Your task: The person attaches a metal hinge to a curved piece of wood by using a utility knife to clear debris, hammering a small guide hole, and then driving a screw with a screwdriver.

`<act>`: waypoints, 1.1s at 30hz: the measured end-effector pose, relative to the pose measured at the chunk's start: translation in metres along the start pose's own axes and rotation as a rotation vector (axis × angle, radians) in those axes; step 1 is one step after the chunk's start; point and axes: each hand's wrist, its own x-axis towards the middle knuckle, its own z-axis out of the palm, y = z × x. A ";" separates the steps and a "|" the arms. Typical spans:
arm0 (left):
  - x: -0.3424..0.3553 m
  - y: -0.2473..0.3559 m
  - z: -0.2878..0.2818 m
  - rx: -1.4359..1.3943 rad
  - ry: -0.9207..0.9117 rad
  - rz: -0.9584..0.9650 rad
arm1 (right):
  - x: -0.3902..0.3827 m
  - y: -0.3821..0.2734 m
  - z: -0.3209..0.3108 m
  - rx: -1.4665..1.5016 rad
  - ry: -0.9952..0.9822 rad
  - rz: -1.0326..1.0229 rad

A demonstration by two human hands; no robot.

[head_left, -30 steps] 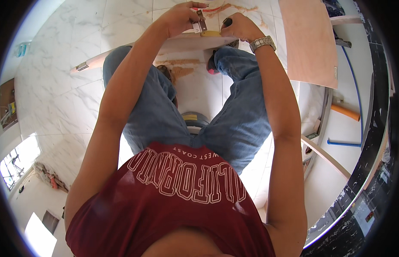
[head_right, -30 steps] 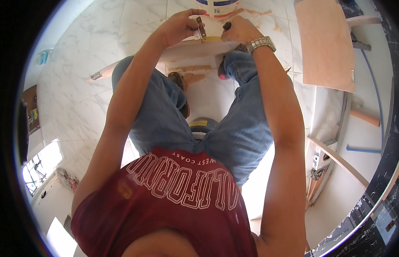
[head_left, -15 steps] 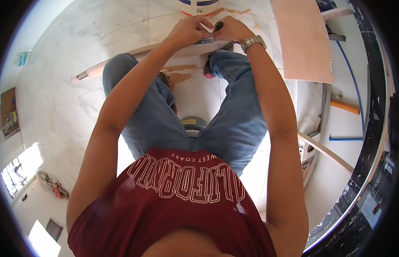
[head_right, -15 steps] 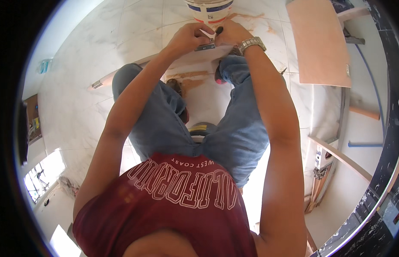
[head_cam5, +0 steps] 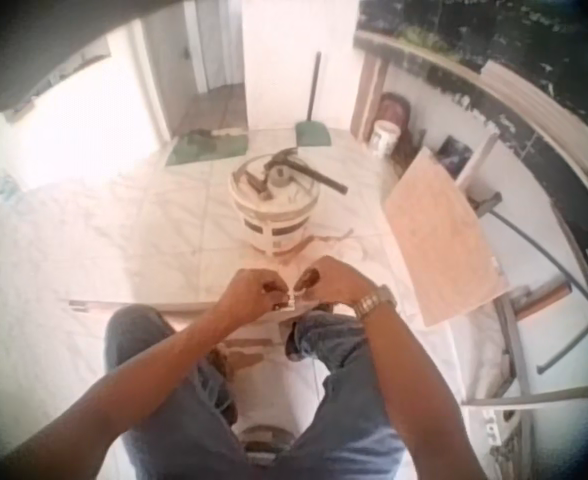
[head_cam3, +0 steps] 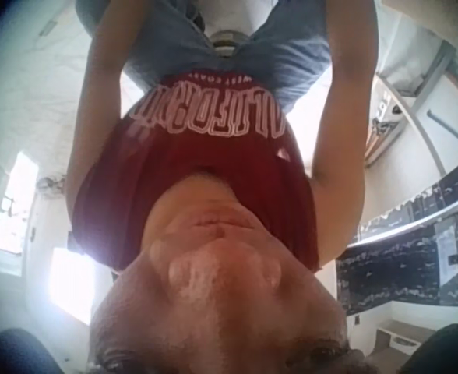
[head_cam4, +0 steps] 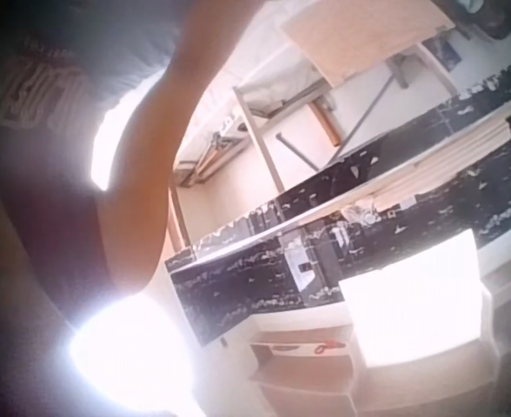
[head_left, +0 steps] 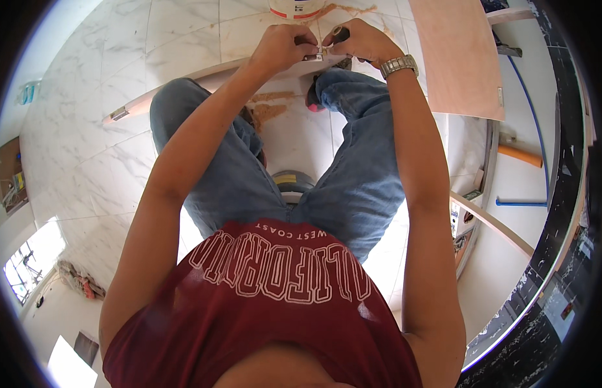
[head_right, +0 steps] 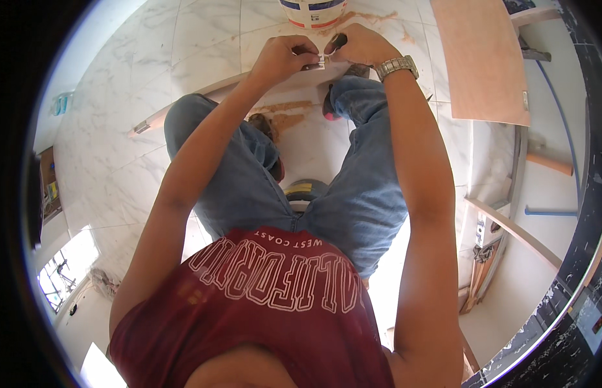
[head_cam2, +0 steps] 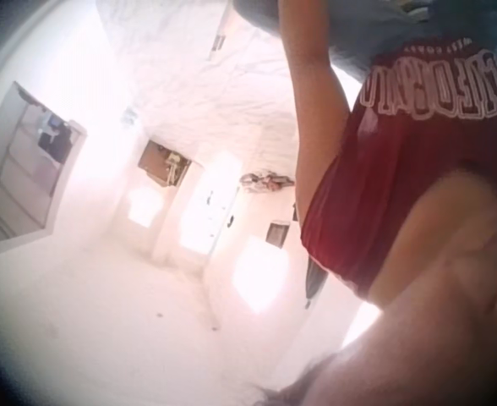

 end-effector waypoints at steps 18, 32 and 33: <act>-0.020 -0.016 0.009 0.175 0.121 0.341 | 0.010 0.004 0.009 -0.126 0.073 -0.070; -0.017 -0.010 0.021 0.056 0.112 0.254 | 0.015 0.016 0.006 -0.030 -0.013 -0.040; -0.018 -0.010 0.021 0.046 0.108 0.251 | 0.013 0.016 0.005 -0.031 -0.017 -0.042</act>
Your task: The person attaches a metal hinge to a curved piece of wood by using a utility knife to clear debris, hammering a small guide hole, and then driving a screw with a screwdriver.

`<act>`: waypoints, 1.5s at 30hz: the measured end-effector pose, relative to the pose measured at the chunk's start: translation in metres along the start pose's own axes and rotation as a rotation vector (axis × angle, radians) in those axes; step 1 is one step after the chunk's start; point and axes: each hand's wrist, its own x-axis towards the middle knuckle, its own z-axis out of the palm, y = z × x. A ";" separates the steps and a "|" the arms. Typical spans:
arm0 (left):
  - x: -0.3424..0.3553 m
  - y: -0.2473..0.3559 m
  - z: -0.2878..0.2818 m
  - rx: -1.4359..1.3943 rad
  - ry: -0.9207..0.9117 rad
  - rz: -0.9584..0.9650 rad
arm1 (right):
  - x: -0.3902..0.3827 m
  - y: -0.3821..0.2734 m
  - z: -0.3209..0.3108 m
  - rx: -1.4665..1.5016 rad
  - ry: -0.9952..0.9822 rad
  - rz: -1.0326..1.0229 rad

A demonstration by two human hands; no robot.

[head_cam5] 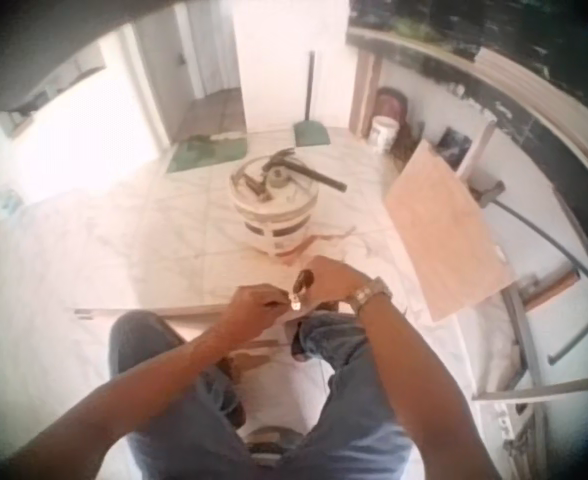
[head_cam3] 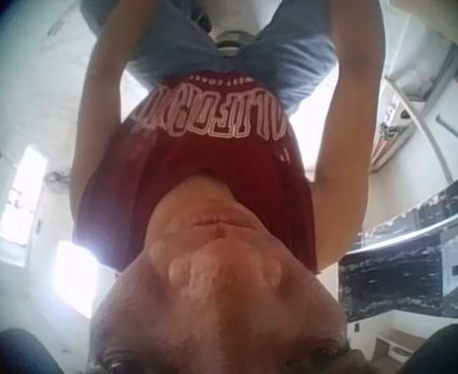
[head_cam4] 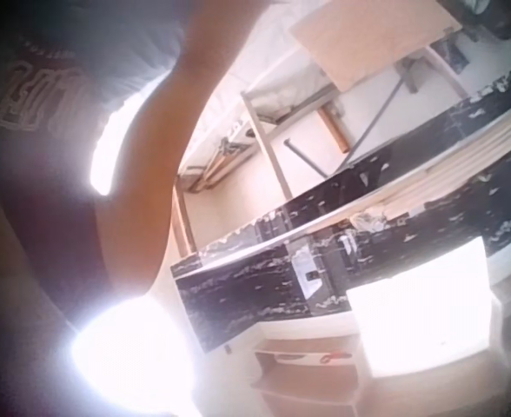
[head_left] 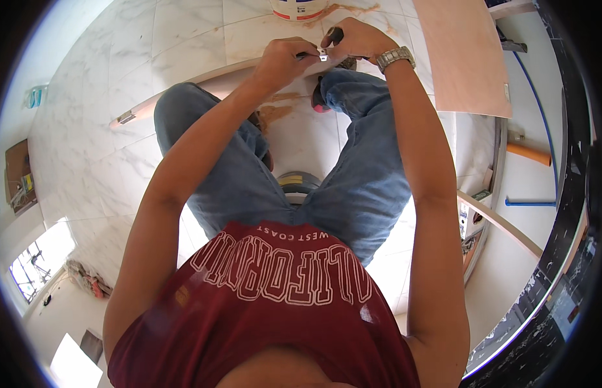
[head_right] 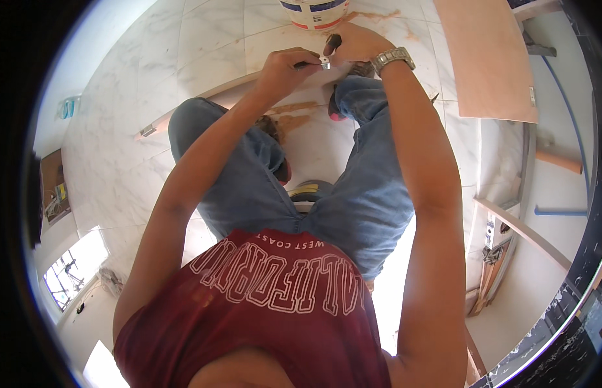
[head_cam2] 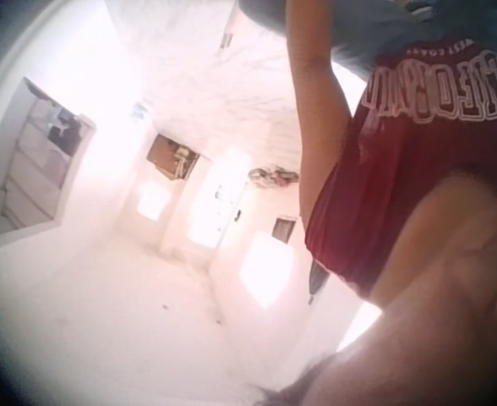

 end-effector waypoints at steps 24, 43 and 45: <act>0.007 -0.010 -0.012 0.022 -0.083 0.041 | -0.006 -0.003 -0.007 0.064 -0.038 -0.002; 0.004 -0.015 -0.019 0.010 -0.077 0.052 | 0.004 -0.005 -0.007 -0.009 -0.040 -0.196; 0.001 -0.018 -0.021 0.007 -0.122 0.101 | 0.008 -0.012 -0.011 -0.030 -0.026 -0.139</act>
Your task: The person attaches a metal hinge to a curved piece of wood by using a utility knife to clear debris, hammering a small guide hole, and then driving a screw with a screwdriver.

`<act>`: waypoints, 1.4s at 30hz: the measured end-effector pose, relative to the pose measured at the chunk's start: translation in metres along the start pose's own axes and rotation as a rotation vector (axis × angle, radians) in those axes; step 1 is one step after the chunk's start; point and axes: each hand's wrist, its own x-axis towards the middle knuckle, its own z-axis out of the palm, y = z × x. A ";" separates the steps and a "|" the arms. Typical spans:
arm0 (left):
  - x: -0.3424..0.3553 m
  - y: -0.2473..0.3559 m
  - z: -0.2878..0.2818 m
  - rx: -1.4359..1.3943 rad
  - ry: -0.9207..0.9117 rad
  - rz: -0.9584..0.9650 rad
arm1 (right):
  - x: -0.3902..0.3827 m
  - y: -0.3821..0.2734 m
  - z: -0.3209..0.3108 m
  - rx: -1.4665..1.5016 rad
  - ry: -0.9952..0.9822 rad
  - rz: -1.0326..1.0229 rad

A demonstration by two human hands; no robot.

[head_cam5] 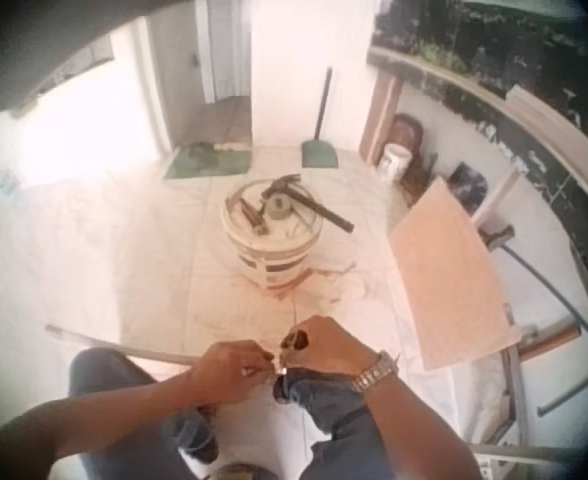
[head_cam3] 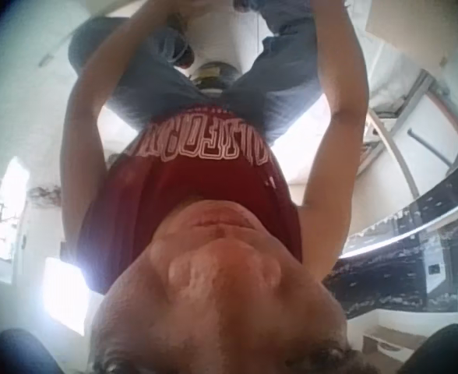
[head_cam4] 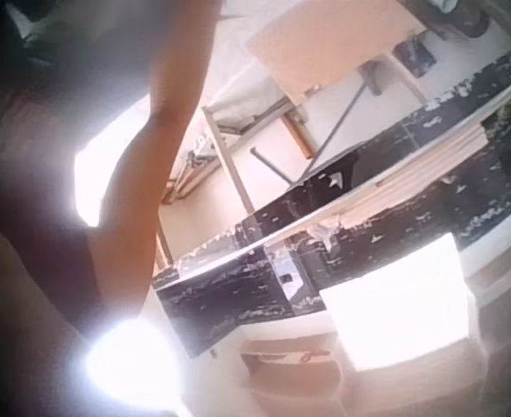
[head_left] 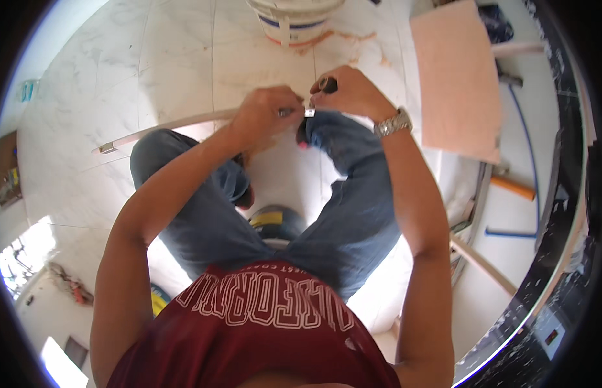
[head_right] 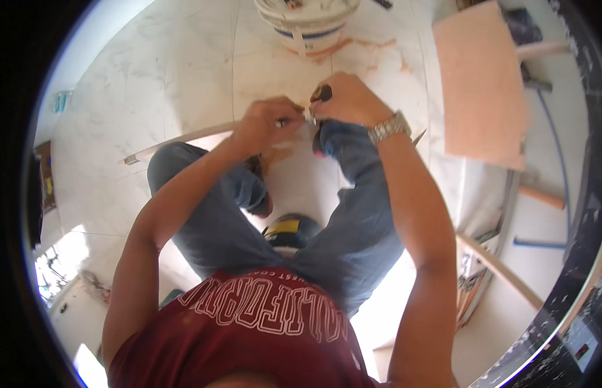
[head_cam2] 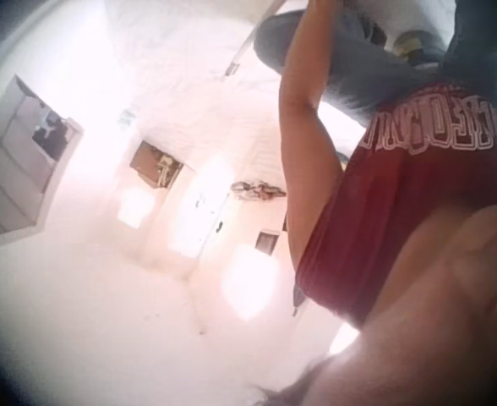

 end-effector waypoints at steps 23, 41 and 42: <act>0.012 0.018 0.012 -0.055 0.037 -0.088 | 0.254 0.126 -0.087 -0.911 0.559 0.163; 0.010 0.020 -0.002 -0.252 -0.056 -0.362 | 0.218 0.082 -0.067 -0.649 0.692 -0.129; 0.005 0.015 -0.006 -0.207 -0.056 -0.375 | 0.195 0.063 -0.054 -0.622 0.576 -0.212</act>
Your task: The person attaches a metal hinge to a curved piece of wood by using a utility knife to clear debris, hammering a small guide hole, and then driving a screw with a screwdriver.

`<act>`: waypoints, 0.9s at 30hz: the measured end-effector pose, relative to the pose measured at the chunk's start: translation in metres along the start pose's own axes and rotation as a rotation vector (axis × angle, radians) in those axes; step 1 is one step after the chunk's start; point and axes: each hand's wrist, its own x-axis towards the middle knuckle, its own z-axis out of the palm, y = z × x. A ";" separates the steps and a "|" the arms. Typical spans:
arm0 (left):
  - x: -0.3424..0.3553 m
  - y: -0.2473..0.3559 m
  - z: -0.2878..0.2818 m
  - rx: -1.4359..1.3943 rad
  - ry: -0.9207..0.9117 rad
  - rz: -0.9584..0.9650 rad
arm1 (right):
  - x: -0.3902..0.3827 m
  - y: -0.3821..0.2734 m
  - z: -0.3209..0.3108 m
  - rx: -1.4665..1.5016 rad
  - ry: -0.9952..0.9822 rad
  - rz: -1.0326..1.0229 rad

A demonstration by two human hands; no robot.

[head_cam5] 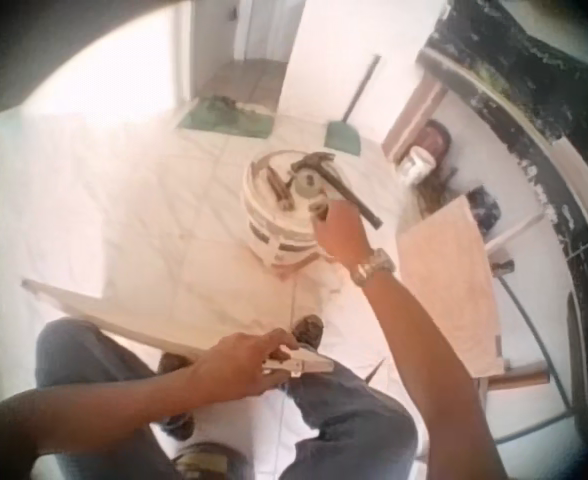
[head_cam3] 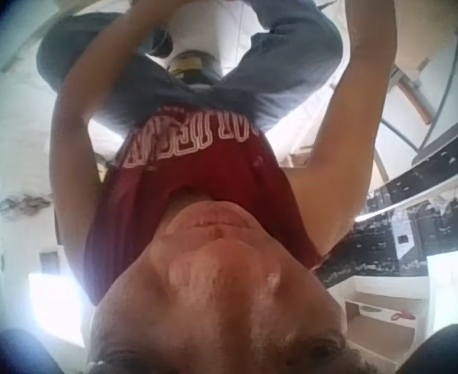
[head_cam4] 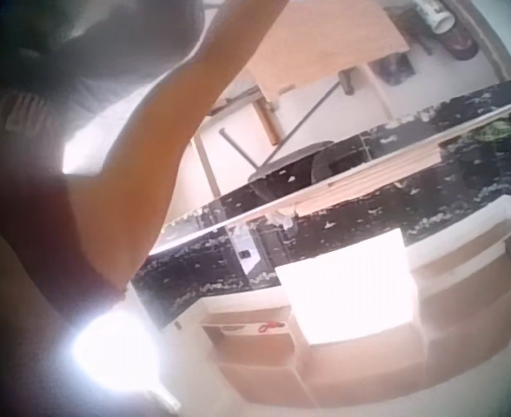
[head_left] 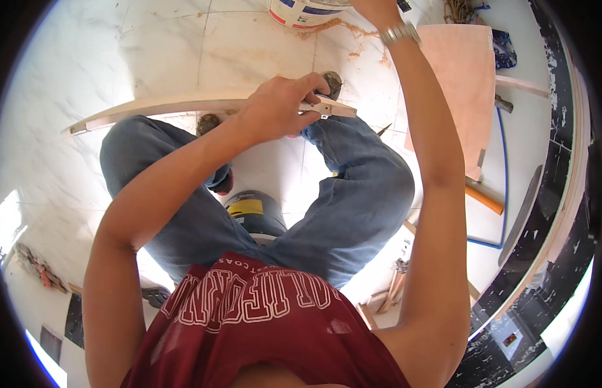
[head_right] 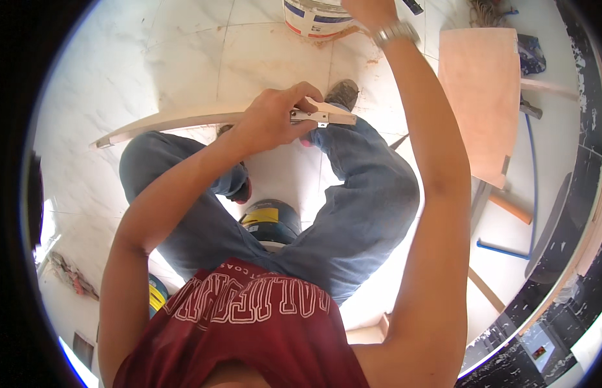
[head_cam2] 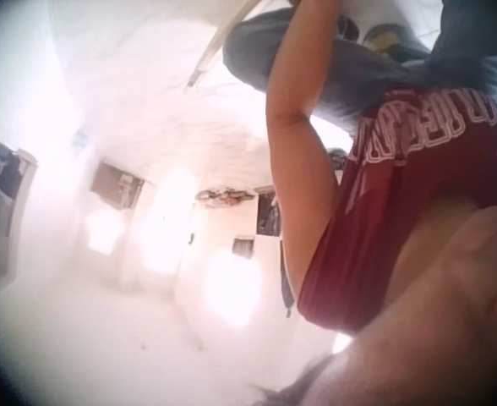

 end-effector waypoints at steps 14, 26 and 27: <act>0.002 -0.008 0.010 0.089 0.101 0.292 | -0.174 -0.101 -0.114 0.493 -0.526 0.234; 0.004 -0.013 0.013 0.091 0.085 0.234 | -0.177 -0.113 -0.113 0.334 -0.530 0.080; 0.004 -0.012 0.013 0.085 0.086 0.231 | -0.178 -0.115 -0.113 0.303 -0.522 0.054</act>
